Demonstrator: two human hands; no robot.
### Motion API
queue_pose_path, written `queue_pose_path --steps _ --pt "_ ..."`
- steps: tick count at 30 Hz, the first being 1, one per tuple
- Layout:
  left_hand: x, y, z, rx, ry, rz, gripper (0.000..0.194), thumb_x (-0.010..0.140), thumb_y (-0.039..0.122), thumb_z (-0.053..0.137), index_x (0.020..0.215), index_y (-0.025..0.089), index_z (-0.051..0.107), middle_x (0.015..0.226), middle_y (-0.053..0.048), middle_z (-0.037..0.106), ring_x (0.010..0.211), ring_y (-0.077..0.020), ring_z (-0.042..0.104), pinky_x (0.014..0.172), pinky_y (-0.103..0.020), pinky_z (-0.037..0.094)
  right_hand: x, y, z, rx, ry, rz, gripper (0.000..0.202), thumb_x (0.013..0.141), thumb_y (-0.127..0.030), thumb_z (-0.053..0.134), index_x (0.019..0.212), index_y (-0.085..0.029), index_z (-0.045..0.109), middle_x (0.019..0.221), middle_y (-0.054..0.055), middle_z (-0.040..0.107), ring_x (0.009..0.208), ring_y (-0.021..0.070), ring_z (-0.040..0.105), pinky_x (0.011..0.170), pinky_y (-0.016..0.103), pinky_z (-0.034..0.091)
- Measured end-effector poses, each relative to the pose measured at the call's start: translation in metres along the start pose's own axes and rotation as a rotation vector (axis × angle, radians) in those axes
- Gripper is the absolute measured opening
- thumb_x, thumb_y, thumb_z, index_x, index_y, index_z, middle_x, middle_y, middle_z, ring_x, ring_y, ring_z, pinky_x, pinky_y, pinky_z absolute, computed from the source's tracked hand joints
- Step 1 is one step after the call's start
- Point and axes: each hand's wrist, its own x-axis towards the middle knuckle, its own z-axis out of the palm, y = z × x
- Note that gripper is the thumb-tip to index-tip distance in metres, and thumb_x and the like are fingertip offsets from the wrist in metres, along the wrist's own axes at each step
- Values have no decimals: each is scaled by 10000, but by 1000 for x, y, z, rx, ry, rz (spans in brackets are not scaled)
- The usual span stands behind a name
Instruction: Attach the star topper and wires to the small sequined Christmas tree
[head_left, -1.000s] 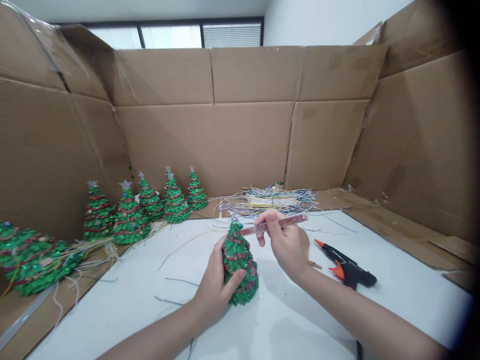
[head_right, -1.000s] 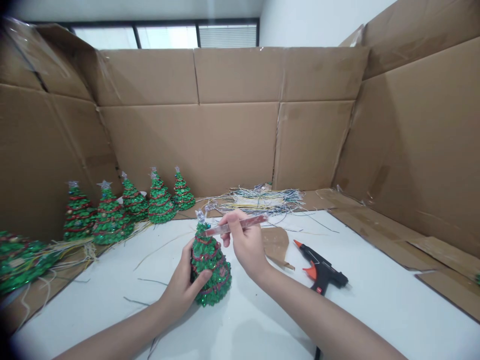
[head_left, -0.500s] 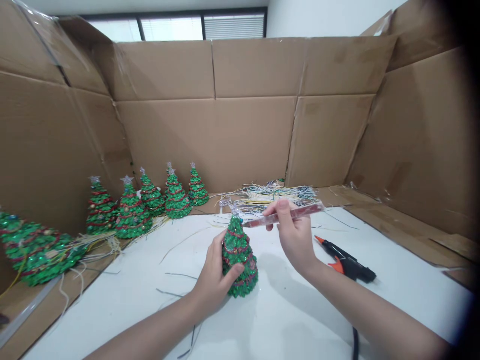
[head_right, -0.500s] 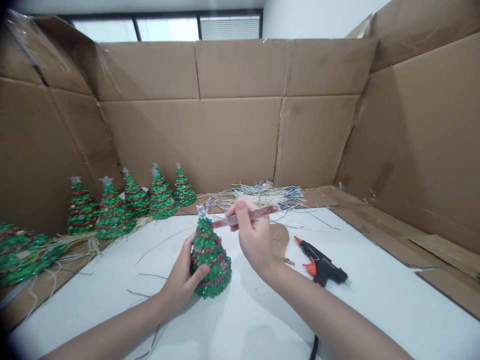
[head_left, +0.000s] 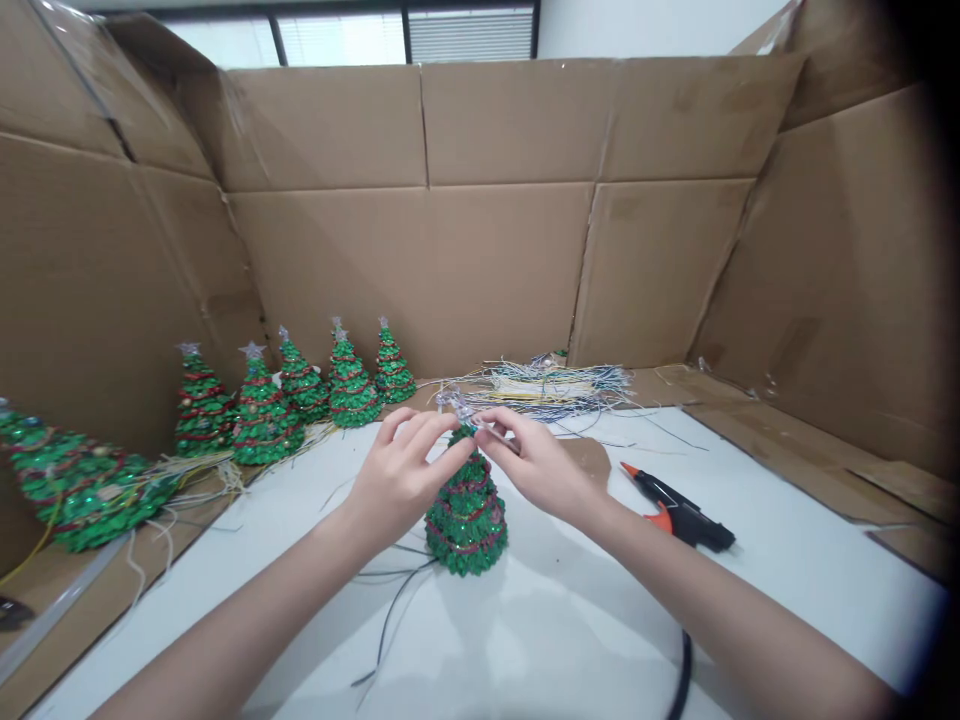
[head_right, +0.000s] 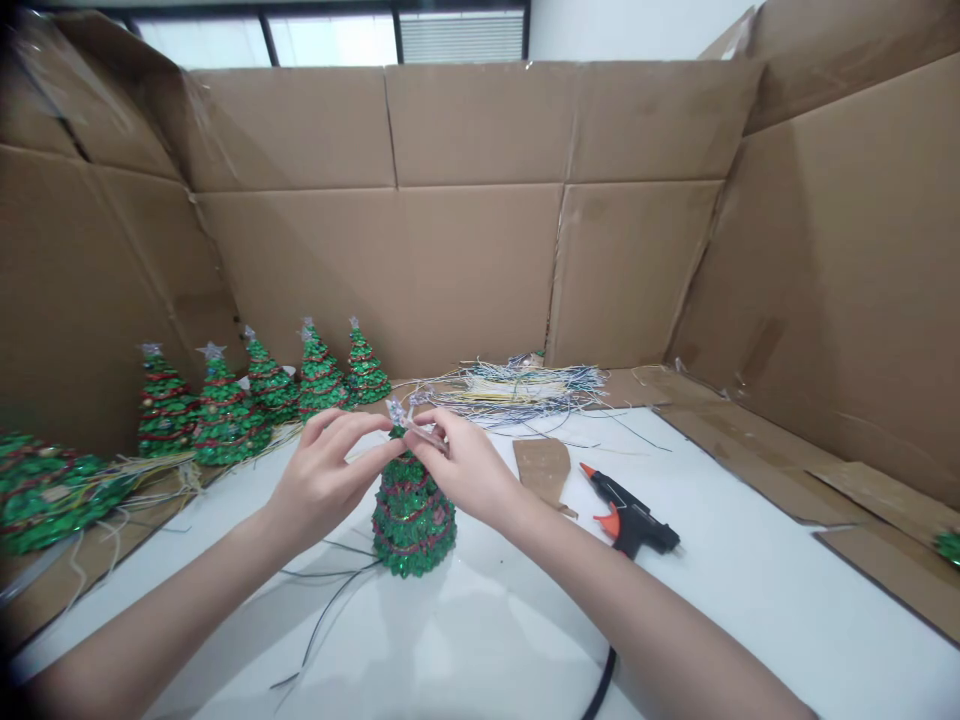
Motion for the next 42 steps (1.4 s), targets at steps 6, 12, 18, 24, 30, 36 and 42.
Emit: queue_pose_path --steps 6,12,18,24,30,36,42 --pt "15 -17 -4 -78 -127 177 238 894 147 373 871 215 600 887 -54 641 824 -155 598 806 -333 433 6 22 -1 150 -201 -22 371 765 -484 580 981 -184 548 785 0 530 687 123 479 606 242 398" --pt "16 -24 2 -171 -76 225 219 896 141 377 898 170 594 867 -74 642 811 -168 601 739 -320 473 6 31 7 122 -174 10 551 599 -359 758 1061 -240 481 696 -59 400 604 98 388 529 217 344" --pt "2 -23 19 -38 -1 185 195 866 90 399 946 148 568 964 -91 638 880 -173 595 814 -317 463 5 32 10 142 -170 16 537 621 -354 740 1072 -249 469 703 -57 401 594 95 391 526 219 341" --pt "-5 -35 19 -150 88 -251 107 867 127 399 876 174 494 926 -79 552 884 -174 530 770 -307 439 6 31 5 104 -172 49 594 598 -397 756 1090 -242 461 739 -49 439 607 92 410 530 215 331" --pt "-17 -44 29 -289 -13 -574 173 904 219 281 784 190 402 850 -65 462 836 -179 467 746 -311 406 8 26 -12 219 195 -40 355 864 -511 420 773 -189 540 587 -51 322 531 84 323 490 221 291" --pt "-26 -45 43 -388 -179 -749 336 891 357 367 617 188 466 619 -28 511 640 -183 486 652 -303 383 4 12 -24 140 258 -319 673 865 -627 102 746 -198 606 701 14 433 634 117 436 559 255 422" --pt "-28 -31 45 -764 -149 -774 456 926 451 237 1206 168 460 1178 -103 577 1067 -207 541 892 -323 409 -8 8 -17 -148 213 -665 627 862 -605 196 754 -164 629 731 57 585 671 113 557 617 243 475"
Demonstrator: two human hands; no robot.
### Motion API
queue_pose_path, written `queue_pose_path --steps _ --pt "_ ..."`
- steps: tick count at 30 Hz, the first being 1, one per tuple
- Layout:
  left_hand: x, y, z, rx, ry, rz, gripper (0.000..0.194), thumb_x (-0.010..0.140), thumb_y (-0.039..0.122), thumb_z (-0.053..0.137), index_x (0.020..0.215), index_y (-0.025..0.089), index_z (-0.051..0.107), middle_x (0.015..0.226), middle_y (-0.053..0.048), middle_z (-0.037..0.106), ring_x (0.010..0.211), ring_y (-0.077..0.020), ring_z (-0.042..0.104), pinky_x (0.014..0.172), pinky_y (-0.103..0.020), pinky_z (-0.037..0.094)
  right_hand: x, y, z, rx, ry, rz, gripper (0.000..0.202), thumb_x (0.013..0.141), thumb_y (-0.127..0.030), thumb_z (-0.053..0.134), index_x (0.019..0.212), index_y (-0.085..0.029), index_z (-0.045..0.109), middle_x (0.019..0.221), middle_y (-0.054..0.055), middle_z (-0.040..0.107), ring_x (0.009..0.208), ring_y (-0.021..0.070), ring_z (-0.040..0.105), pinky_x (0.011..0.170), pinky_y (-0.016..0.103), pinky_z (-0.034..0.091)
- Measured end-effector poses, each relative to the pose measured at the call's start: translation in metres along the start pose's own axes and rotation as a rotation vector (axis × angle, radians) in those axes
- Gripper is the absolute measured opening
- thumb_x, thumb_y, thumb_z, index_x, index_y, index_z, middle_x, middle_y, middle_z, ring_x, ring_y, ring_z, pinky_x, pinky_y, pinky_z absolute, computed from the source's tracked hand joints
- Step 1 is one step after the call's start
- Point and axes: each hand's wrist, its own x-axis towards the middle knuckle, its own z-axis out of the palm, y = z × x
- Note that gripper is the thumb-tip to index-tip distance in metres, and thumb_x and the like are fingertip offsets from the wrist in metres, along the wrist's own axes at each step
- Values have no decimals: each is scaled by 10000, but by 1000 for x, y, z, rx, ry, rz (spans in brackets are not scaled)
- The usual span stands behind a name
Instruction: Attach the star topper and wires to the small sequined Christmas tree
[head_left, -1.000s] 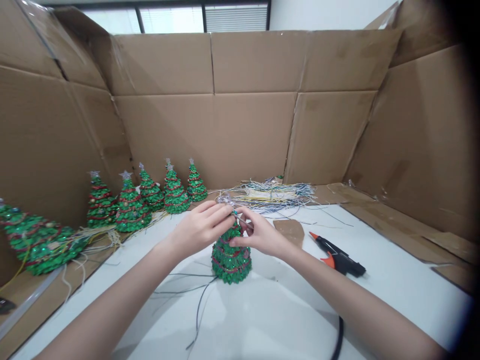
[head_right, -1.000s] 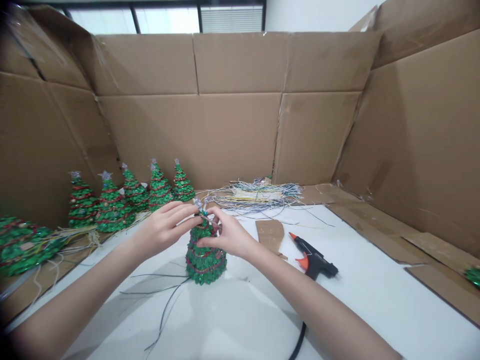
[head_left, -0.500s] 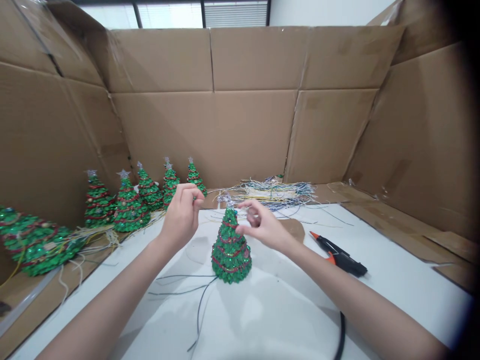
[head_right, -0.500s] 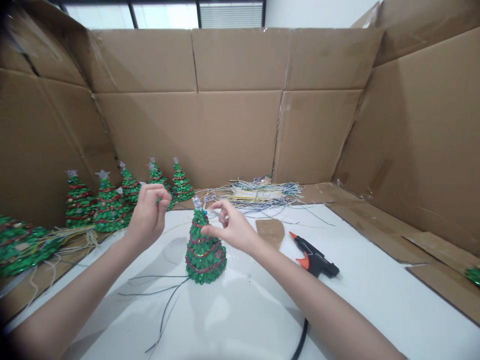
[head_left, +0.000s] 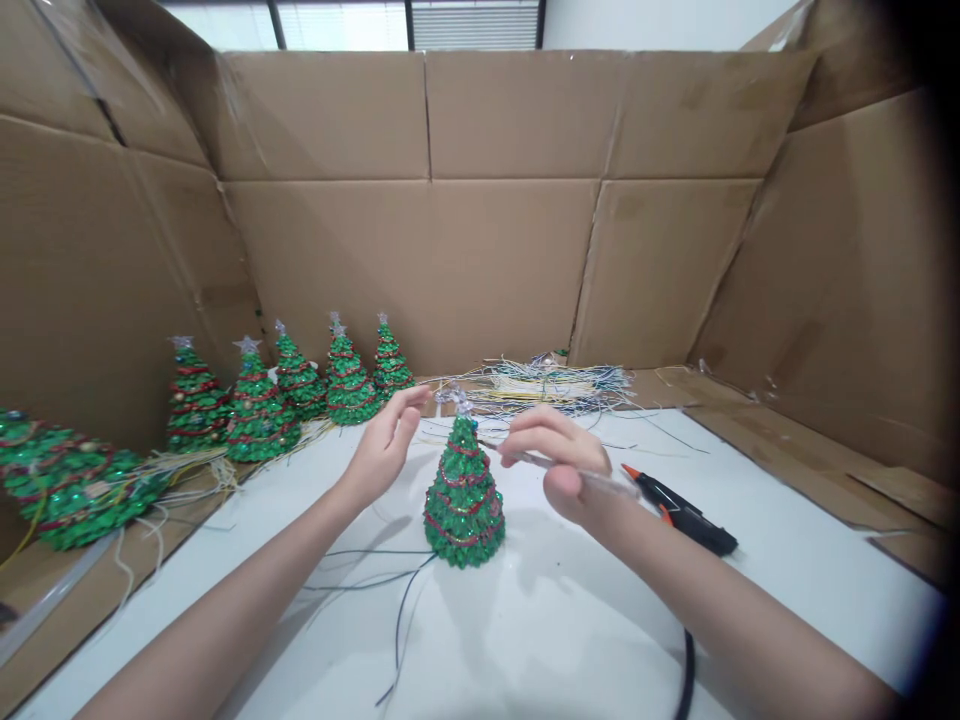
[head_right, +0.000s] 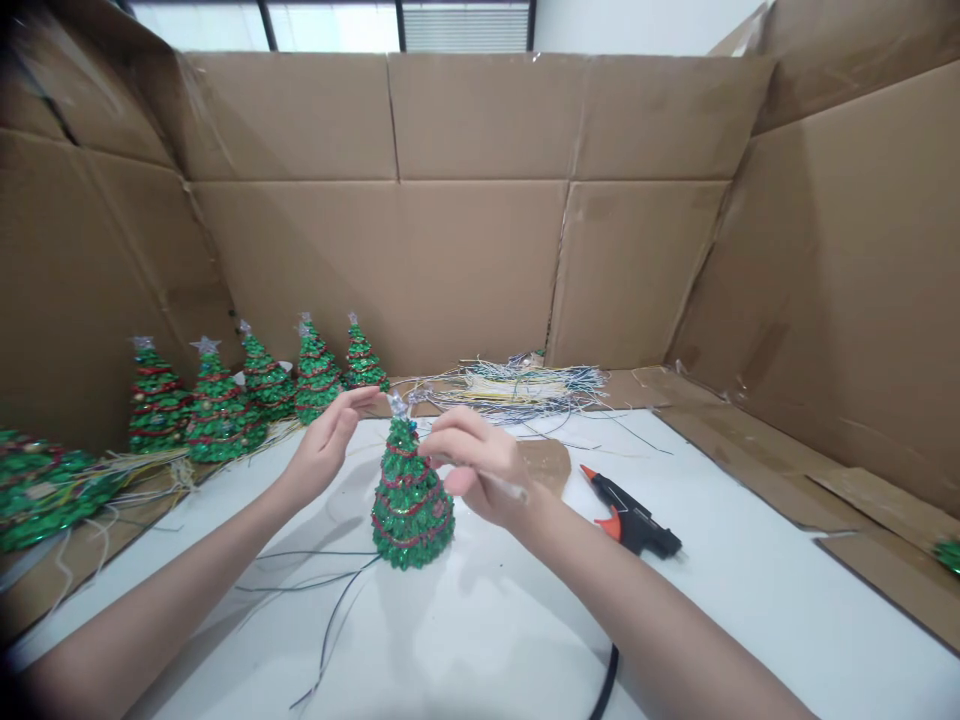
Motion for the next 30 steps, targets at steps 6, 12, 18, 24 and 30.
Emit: queue_pose_path --steps 6,12,18,24,30 --pt "-14 8 16 -391 -314 34 736 761 626 470 1339 201 307 1371 -126 397 1244 -283 387 1031 -396 307 -3 -5 3 -165 -45 -150 553 877 -528 274 830 -125 650 817 105 638 762 116 614 655 211 510" --pt "-20 22 22 -365 -402 26 643 732 443 646 1242 195 343 1195 -91 511 1094 -265 480 917 -372 399 -1 -2 4 -180 -105 -236 525 864 -526 316 837 -110 635 802 120 658 766 140 637 672 230 522" --pt "-24 26 28 -306 -360 -5 416 792 378 589 1095 185 379 1002 -51 539 933 -210 512 813 -328 423 5 -12 8 -93 -107 -126 521 852 -556 319 766 -132 609 765 101 679 728 128 650 651 200 508" --pt "-26 28 30 -300 -337 -8 367 813 365 561 1064 190 359 951 -29 509 866 -177 501 751 -284 417 8 -22 9 -127 -125 130 599 849 -609 249 638 -159 583 578 31 607 562 97 586 510 187 425" --pt "-27 29 32 -276 -322 -18 378 814 357 553 1088 185 359 989 -42 495 917 -193 496 793 -303 416 8 -16 4 -16 -50 137 509 865 -558 332 708 -158 604 644 40 626 605 111 583 571 225 452"
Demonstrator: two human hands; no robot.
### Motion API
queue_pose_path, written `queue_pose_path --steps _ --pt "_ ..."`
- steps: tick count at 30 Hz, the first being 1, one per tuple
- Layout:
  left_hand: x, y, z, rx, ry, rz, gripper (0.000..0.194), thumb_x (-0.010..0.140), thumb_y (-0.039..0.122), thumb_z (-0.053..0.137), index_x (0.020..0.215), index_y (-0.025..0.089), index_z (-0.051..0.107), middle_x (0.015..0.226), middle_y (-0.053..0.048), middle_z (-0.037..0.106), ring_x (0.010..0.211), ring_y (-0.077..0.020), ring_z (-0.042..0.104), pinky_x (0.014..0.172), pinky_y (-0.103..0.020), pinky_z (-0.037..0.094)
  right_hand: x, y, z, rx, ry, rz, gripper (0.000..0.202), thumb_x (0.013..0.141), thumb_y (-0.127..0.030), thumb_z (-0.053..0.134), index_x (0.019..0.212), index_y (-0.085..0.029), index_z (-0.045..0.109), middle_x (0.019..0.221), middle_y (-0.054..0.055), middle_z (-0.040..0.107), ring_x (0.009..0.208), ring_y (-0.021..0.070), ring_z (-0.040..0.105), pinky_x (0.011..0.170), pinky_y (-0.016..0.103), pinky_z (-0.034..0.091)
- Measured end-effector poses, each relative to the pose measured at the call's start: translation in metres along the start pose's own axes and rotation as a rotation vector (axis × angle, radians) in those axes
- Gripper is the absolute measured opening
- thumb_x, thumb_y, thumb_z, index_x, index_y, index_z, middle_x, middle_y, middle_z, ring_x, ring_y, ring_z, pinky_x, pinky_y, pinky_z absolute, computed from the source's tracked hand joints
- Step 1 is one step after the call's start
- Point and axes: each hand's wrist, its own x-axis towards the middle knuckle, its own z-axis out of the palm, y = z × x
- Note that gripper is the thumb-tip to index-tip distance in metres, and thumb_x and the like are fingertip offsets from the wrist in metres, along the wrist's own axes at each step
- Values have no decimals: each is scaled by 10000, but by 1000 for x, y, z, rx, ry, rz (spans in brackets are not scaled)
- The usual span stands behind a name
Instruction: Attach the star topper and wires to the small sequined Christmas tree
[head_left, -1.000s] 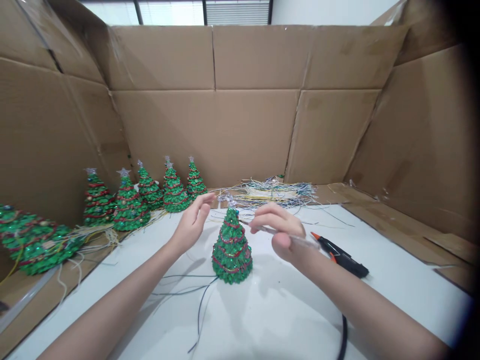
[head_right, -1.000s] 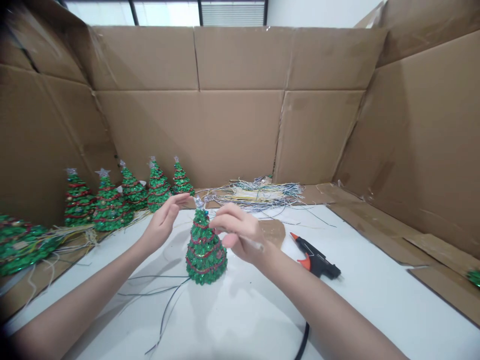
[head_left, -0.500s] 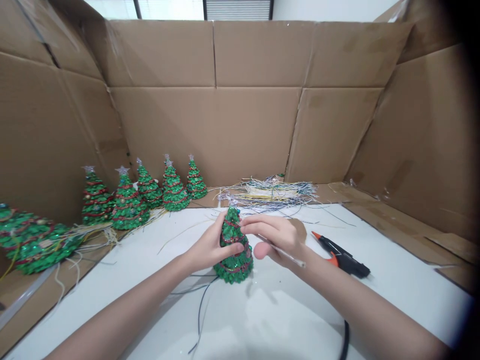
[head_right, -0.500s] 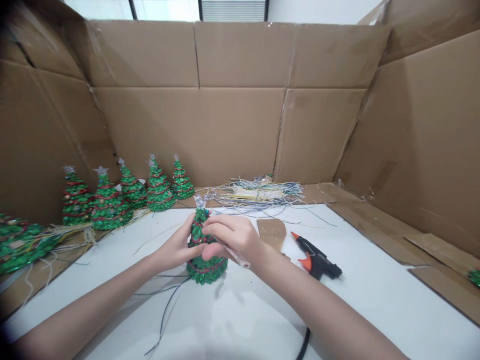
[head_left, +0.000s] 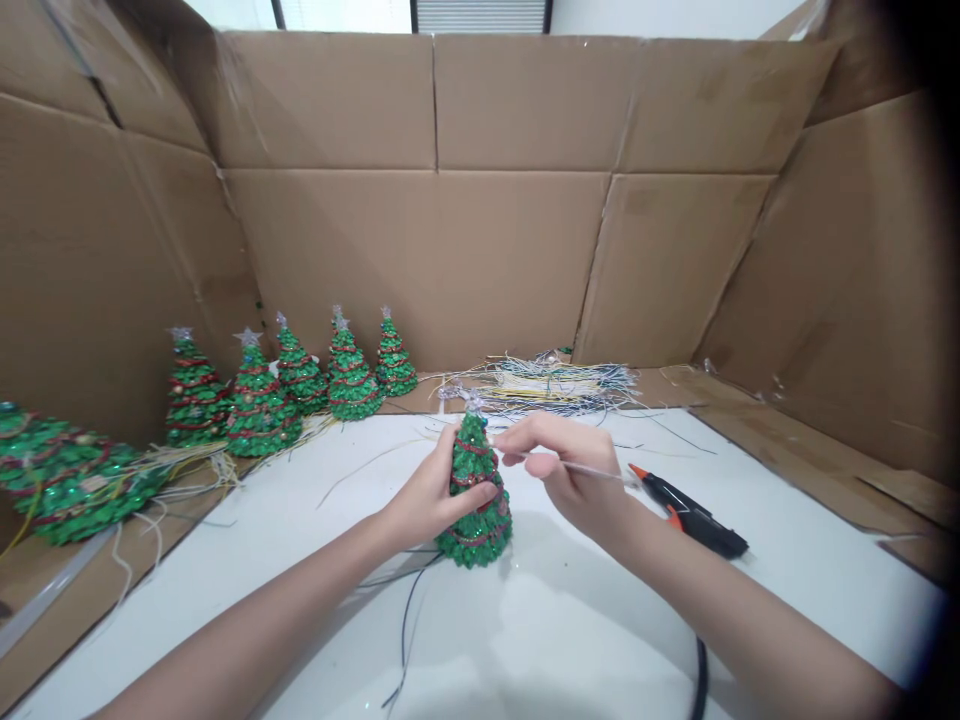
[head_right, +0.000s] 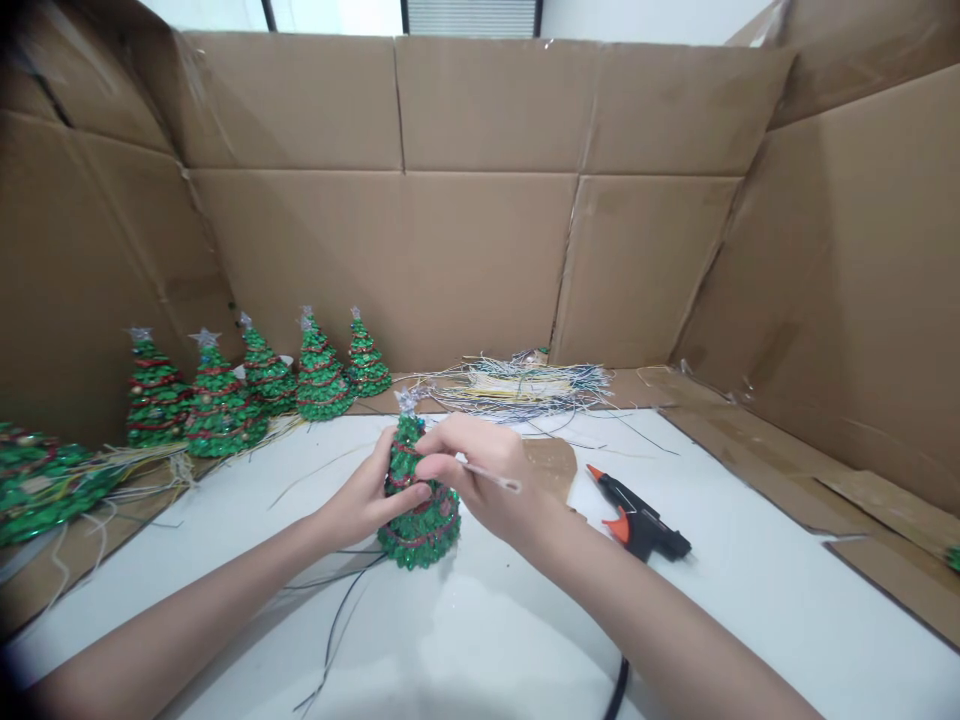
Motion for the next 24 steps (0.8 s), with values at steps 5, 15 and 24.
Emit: queue_pose_path --steps 5,15,24 --pt "-1 0 1 -2 0 -5 366 818 352 549 1078 190 349 956 -33 499 885 -188 500 782 -311 422 -6 10 -1 25 54 -134 313 849 -450 479 774 -178 613 695 30 655 682 124 628 619 235 491" --pt "-1 -3 3 -40 17 22 400 814 380 554 1099 185 351 1020 -62 505 934 -214 502 813 -347 418 -3 8 1 -230 -36 -466 302 862 -381 481 793 -113 601 711 103 676 667 145 649 582 229 514" --pt "-2 -3 3 -62 11 15 370 819 373 551 1064 184 349 970 -50 513 890 -199 514 779 -332 429 -7 1 4 -351 -74 -497 243 869 -310 498 737 -134 602 707 81 674 610 131 620 553 228 499"
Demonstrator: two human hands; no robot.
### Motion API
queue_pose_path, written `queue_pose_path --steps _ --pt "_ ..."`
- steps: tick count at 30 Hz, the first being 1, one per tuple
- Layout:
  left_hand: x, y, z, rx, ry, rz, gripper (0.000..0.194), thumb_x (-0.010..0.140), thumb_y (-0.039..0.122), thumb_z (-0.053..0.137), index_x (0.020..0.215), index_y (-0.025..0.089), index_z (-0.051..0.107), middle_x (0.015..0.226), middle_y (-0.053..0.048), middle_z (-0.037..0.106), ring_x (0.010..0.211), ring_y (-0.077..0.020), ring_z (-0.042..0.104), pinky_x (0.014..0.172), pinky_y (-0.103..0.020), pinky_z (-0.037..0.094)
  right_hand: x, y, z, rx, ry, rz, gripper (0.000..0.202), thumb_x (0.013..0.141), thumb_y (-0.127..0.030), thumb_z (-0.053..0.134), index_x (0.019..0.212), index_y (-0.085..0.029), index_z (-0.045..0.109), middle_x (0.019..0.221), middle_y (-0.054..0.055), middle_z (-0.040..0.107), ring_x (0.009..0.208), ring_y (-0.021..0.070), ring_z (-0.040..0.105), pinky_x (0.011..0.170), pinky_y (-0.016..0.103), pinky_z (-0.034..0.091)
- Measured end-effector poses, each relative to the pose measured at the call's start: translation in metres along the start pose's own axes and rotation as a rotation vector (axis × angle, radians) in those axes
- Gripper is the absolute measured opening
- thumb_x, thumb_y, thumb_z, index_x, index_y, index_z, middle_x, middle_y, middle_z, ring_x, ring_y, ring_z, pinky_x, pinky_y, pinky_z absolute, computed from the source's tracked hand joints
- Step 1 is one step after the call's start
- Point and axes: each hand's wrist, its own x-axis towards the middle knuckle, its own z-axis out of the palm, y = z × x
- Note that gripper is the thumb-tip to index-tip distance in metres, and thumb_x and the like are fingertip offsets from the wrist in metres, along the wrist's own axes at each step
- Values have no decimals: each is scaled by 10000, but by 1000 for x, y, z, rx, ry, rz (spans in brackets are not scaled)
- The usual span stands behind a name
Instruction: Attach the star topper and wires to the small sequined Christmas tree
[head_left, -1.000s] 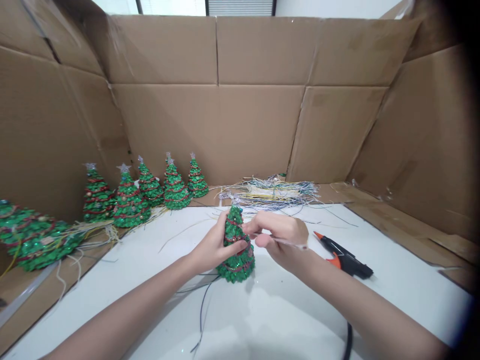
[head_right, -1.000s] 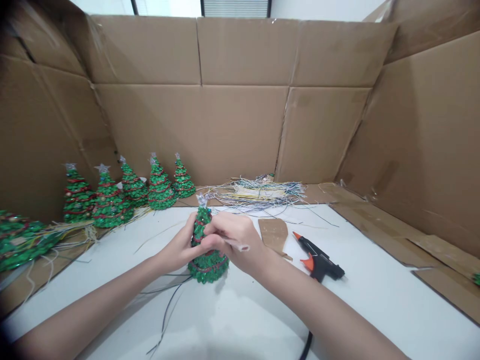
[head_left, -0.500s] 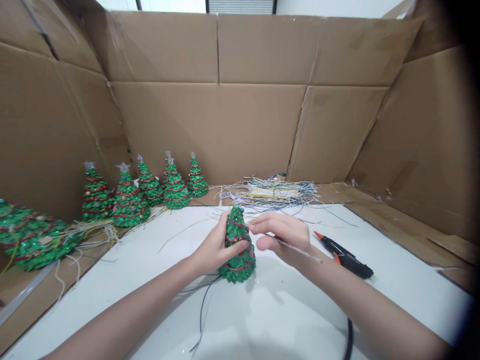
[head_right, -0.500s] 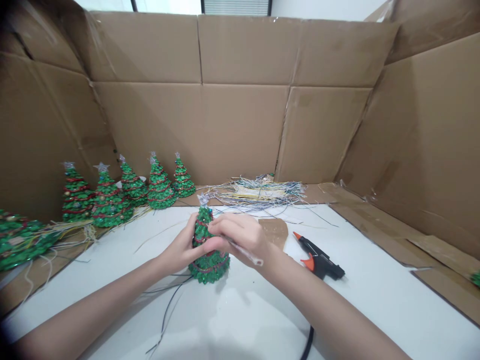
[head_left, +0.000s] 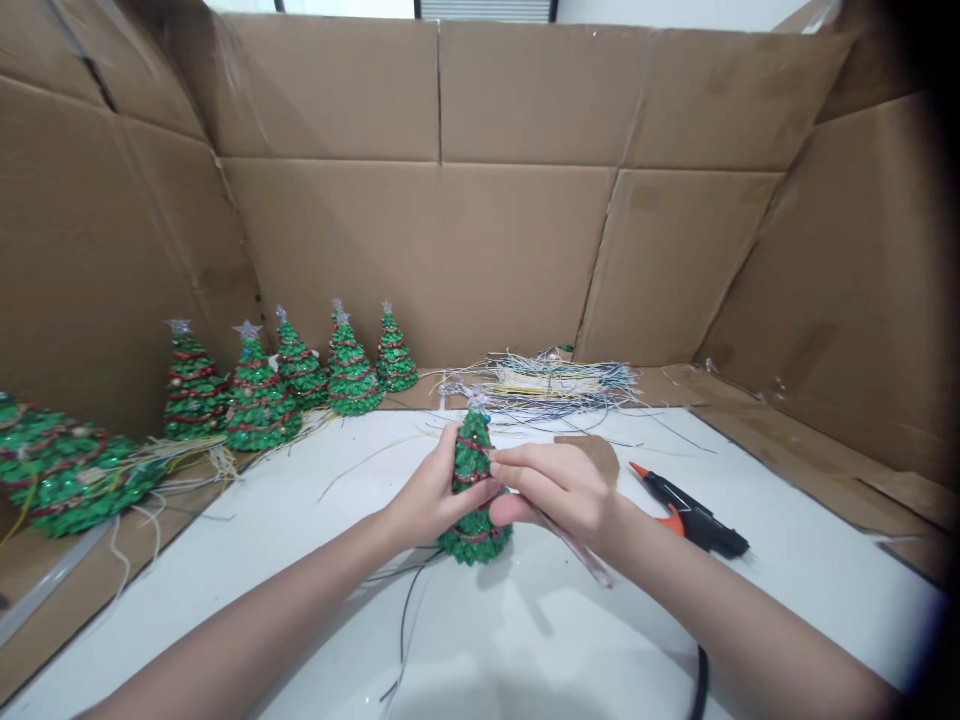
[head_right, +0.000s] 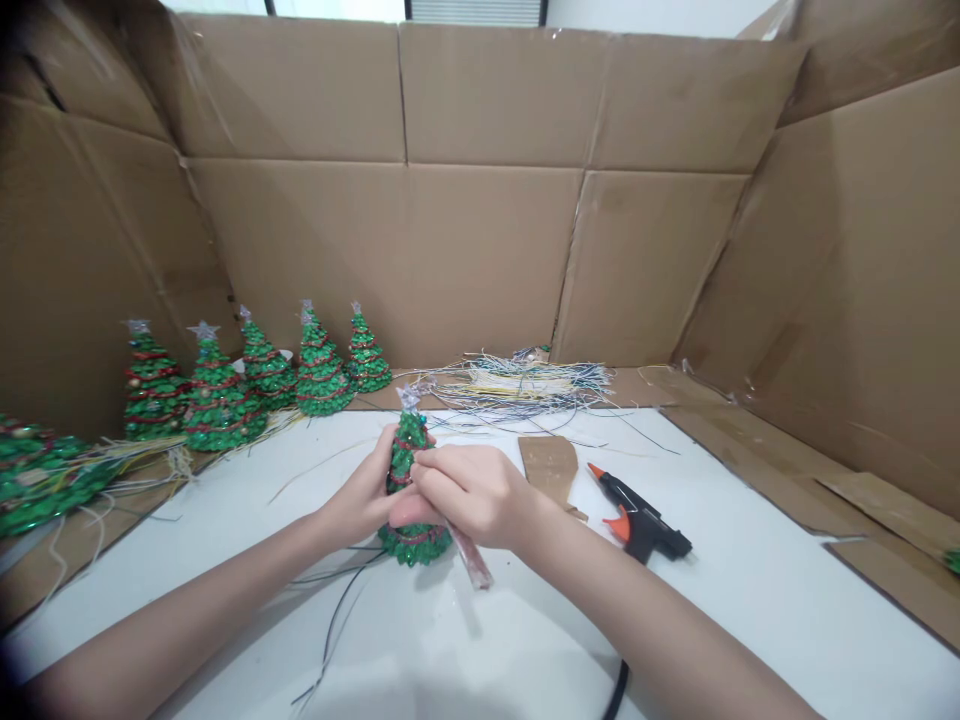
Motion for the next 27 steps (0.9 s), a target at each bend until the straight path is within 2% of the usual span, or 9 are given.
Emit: queue_pose_path --steps 3,10,15,22,27 --pt "0 -2 0 2 -12 23 401 808 360 564 1084 185 330 1001 -59 508 915 -207 505 798 -338 422 -1 -2 2 -13 -29 93 262 884 -309 473 744 -129 602 695 78 660 647 139 621 590 236 498" --pt "-1 -2 1 71 3 5 305 833 386 512 987 196 329 851 -11 459 777 -167 481 698 -300 429 3 -4 5 71 13 250 336 913 -336 416 687 -159 590 632 34 624 592 102 578 544 204 434" --pt "-1 1 0 83 4 -38 338 832 374 522 1051 198 335 926 -34 499 879 -202 511 756 -327 428 5 -1 4 170 37 510 365 910 -335 421 630 -168 585 577 4 608 528 86 544 509 209 393" --pt "-1 1 0 88 -7 -49 429 830 383 525 1150 193 312 1075 -82 518 983 -239 509 813 -366 417 5 10 5 428 71 921 403 888 -431 429 662 -172 639 548 -5 642 548 102 612 571 218 450" --pt "-1 1 -1 106 -9 -66 437 827 391 527 1148 189 309 1050 -79 519 957 -234 512 802 -367 422 5 14 8 642 152 1068 453 829 -554 450 686 -157 613 517 7 640 540 145 648 558 248 492"
